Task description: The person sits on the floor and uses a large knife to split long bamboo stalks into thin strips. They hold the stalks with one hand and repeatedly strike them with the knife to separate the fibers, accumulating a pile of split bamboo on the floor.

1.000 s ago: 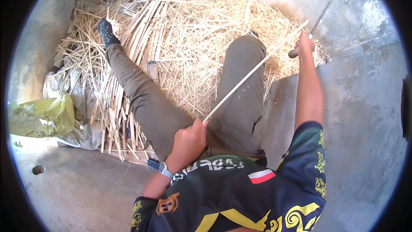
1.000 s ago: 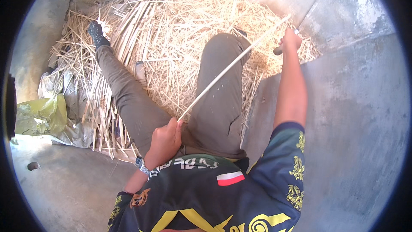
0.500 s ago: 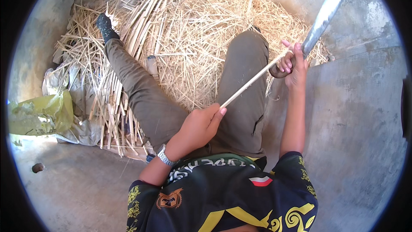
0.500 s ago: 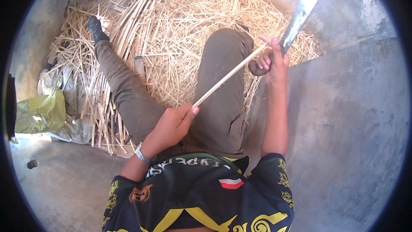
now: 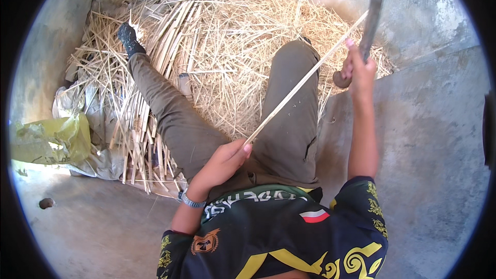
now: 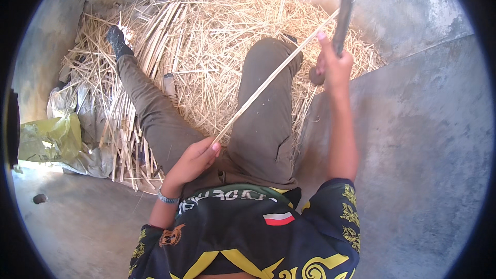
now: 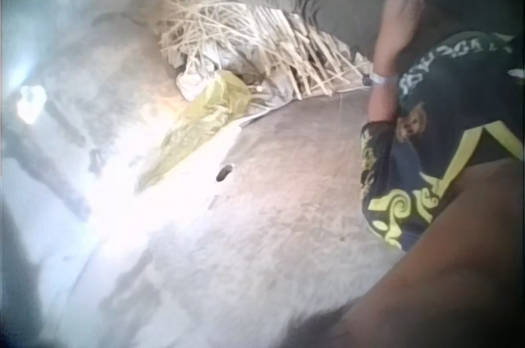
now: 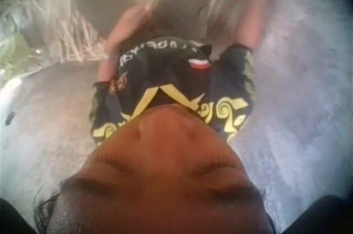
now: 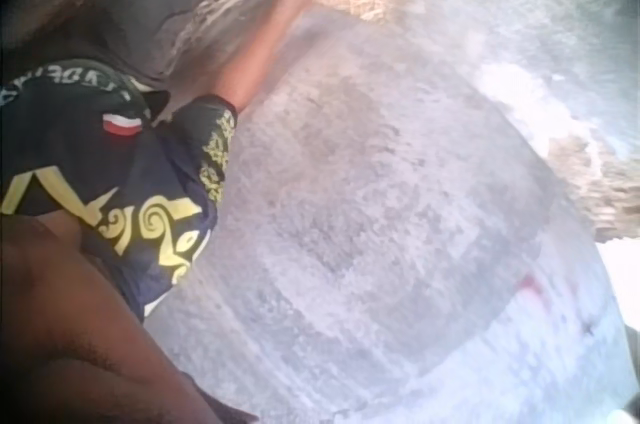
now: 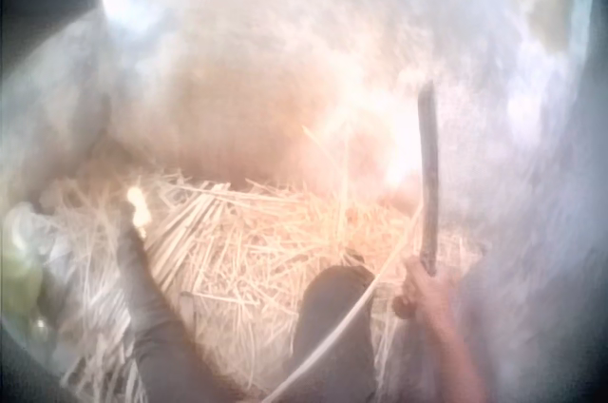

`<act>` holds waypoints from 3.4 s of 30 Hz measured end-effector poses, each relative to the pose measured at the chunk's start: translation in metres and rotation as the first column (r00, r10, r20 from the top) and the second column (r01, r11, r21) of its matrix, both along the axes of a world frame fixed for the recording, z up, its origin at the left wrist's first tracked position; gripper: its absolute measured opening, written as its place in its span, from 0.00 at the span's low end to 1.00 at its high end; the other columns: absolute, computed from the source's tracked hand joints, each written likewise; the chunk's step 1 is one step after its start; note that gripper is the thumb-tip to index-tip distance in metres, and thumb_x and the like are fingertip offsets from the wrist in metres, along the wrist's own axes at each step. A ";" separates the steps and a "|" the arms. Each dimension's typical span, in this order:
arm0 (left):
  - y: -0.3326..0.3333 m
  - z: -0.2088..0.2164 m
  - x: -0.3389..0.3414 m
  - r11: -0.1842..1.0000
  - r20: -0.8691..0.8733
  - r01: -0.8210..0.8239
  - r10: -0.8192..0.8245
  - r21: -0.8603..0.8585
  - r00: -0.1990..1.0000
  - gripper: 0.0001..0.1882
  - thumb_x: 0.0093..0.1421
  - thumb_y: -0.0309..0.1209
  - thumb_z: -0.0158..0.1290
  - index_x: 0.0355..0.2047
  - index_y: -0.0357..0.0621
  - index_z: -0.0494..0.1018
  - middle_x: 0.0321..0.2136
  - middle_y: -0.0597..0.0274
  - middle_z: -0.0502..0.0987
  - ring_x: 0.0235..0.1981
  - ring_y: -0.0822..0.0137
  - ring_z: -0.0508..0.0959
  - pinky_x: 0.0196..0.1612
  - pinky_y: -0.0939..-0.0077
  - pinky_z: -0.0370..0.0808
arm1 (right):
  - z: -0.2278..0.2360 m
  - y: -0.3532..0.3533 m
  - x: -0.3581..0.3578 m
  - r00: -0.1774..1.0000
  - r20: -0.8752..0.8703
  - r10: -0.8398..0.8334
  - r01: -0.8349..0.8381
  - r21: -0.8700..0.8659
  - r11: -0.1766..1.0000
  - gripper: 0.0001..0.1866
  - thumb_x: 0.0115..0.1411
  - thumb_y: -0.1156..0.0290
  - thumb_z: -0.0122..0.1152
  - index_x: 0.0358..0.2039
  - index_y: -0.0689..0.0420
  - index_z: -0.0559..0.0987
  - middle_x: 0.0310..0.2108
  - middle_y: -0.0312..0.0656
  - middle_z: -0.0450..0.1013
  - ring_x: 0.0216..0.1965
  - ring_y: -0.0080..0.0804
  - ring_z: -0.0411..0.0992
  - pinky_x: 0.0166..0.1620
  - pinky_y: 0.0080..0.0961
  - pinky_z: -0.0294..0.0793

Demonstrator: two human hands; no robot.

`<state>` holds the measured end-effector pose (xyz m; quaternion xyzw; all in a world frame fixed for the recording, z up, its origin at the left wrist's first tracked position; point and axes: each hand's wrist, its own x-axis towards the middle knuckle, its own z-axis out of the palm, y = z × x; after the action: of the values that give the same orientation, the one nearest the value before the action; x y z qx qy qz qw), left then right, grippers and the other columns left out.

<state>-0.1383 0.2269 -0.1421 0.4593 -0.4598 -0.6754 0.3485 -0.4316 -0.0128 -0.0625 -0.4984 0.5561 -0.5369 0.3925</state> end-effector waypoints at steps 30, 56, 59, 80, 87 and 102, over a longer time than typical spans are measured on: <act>-0.072 0.004 -0.065 0.913 0.318 -0.162 0.291 -0.375 0.902 0.18 0.74 0.36 0.45 0.31 0.34 0.68 0.17 0.41 0.70 0.18 0.43 0.71 0.25 0.54 0.66 | -0.081 0.029 -0.001 0.313 -0.887 -0.340 -0.337 -0.438 0.833 0.06 0.44 0.72 0.68 0.23 0.50 0.78 0.19 0.40 0.77 0.21 0.43 0.76 0.30 0.37 0.76; -0.063 0.029 -0.047 0.946 0.383 -0.045 0.173 -0.320 0.907 0.19 0.75 0.37 0.43 0.30 0.35 0.66 0.16 0.43 0.67 0.19 0.47 0.67 0.25 0.56 0.65 | -0.057 0.034 -0.023 0.413 -0.834 -0.367 -0.151 -0.460 0.875 0.04 0.47 0.70 0.67 0.22 0.53 0.80 0.16 0.45 0.73 0.19 0.48 0.74 0.25 0.38 0.73; -0.060 0.031 -0.039 0.931 0.412 -0.027 0.186 -0.363 0.892 0.18 0.75 0.37 0.44 0.30 0.35 0.67 0.16 0.39 0.69 0.20 0.37 0.71 0.25 0.51 0.66 | -0.056 0.030 -0.028 0.355 -0.850 -0.390 -0.199 -0.476 0.856 0.04 0.47 0.69 0.67 0.23 0.54 0.80 0.16 0.43 0.74 0.19 0.46 0.75 0.27 0.38 0.74; -0.059 0.017 -0.044 0.938 0.103 -0.289 0.312 -0.188 0.945 0.21 0.78 0.42 0.39 0.29 0.43 0.64 0.20 0.72 0.63 0.22 0.80 0.63 0.26 0.79 0.64 | -0.051 0.048 0.010 0.452 -0.859 -0.240 -0.209 -0.364 0.908 0.05 0.48 0.70 0.67 0.22 0.54 0.79 0.15 0.42 0.73 0.18 0.41 0.74 0.25 0.36 0.70; -0.061 0.011 -0.056 0.911 0.106 -0.314 0.352 -0.268 0.930 0.20 0.78 0.40 0.39 0.29 0.43 0.65 0.18 0.72 0.62 0.19 0.79 0.61 0.23 0.78 0.62 | -0.041 0.032 0.021 0.478 -0.831 -0.286 -0.414 -0.500 0.761 0.05 0.44 0.74 0.67 0.21 0.52 0.78 0.15 0.41 0.73 0.19 0.41 0.74 0.25 0.35 0.71; -0.046 0.055 -0.051 0.908 0.201 -0.212 0.299 -0.362 0.933 0.18 0.76 0.37 0.40 0.31 0.37 0.64 0.17 0.43 0.65 0.18 0.45 0.64 0.25 0.59 0.64 | 0.012 0.004 -0.012 0.465 -0.801 -0.377 -0.264 -0.531 0.805 0.05 0.54 0.68 0.64 0.25 0.55 0.83 0.15 0.45 0.72 0.17 0.40 0.70 0.27 0.33 0.72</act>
<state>-0.1895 0.1807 -0.0875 0.5320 -0.5435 -0.4717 0.4461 -0.4431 -0.0084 -0.0505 -0.7767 0.4973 -0.3573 -0.1475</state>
